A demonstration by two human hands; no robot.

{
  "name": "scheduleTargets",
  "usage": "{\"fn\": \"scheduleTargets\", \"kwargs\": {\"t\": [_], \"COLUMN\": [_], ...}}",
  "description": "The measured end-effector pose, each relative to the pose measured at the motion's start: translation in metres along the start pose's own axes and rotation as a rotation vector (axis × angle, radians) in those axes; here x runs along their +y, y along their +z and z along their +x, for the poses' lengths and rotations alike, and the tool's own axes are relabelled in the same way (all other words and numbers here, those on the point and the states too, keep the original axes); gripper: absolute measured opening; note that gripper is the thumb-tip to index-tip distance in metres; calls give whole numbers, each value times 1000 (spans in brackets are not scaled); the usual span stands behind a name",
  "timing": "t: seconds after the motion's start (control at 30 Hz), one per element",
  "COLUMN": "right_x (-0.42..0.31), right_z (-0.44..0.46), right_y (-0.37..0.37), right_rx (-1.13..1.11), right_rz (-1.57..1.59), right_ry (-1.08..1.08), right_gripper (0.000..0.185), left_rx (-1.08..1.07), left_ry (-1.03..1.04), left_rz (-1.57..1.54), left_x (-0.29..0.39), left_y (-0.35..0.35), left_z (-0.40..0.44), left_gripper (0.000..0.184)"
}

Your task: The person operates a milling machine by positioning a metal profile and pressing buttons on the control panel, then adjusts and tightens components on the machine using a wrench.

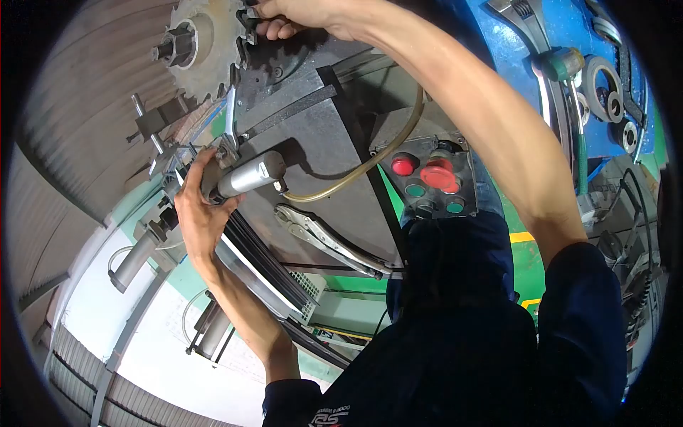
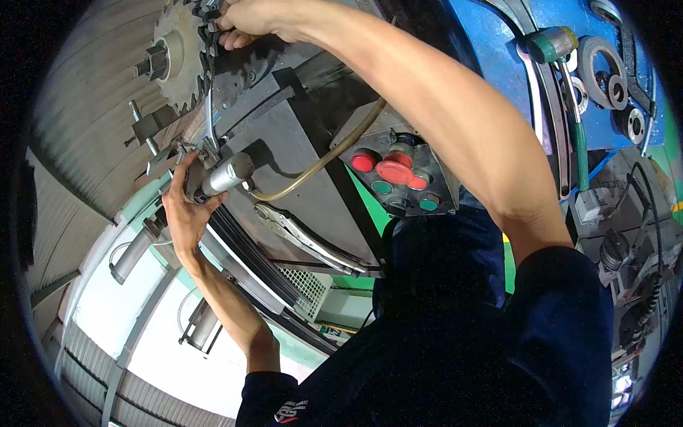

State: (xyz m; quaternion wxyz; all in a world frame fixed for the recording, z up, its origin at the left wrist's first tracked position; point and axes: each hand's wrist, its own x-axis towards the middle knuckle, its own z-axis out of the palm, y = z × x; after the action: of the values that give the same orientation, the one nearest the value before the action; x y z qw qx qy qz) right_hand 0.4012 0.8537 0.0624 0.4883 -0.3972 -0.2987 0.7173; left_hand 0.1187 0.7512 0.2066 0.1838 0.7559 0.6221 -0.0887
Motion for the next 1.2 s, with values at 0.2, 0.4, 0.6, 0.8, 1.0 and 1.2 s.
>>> {"fn": "scheduleTargets", "kwargs": {"t": [0.2, 0.4, 0.6, 0.8, 1.0, 1.2], "right_x": [12, -21, 14, 15, 34, 29], "right_z": [-10, -94, -122, -122, -99, -107], "right_y": [-12, -25, -1, 7, 20, 21], "right_rx": [-55, -175, 89, 118, 263, 244], "right_rz": [21, -220, -418, -332, -919, -1296], "right_ry": [-1, 173, -47, 36, -291, -495], "right_gripper": [16, 26, 25, 28, 33, 27], "left_rx": [5, 3, 8, 2, 11, 4], "left_ry": [24, 21, 11, -9, -2, 20], "left_rz": [1, -9, 8, 20, 26, -9], "left_x": [-1, -2, -3, -2, -1, 0], "left_y": [0, 0, 0, 0, 1, 0], "left_z": [0, 0, 0, 1, 1, 0], "left_gripper": [82, 82, 82, 82, 86, 85]}}
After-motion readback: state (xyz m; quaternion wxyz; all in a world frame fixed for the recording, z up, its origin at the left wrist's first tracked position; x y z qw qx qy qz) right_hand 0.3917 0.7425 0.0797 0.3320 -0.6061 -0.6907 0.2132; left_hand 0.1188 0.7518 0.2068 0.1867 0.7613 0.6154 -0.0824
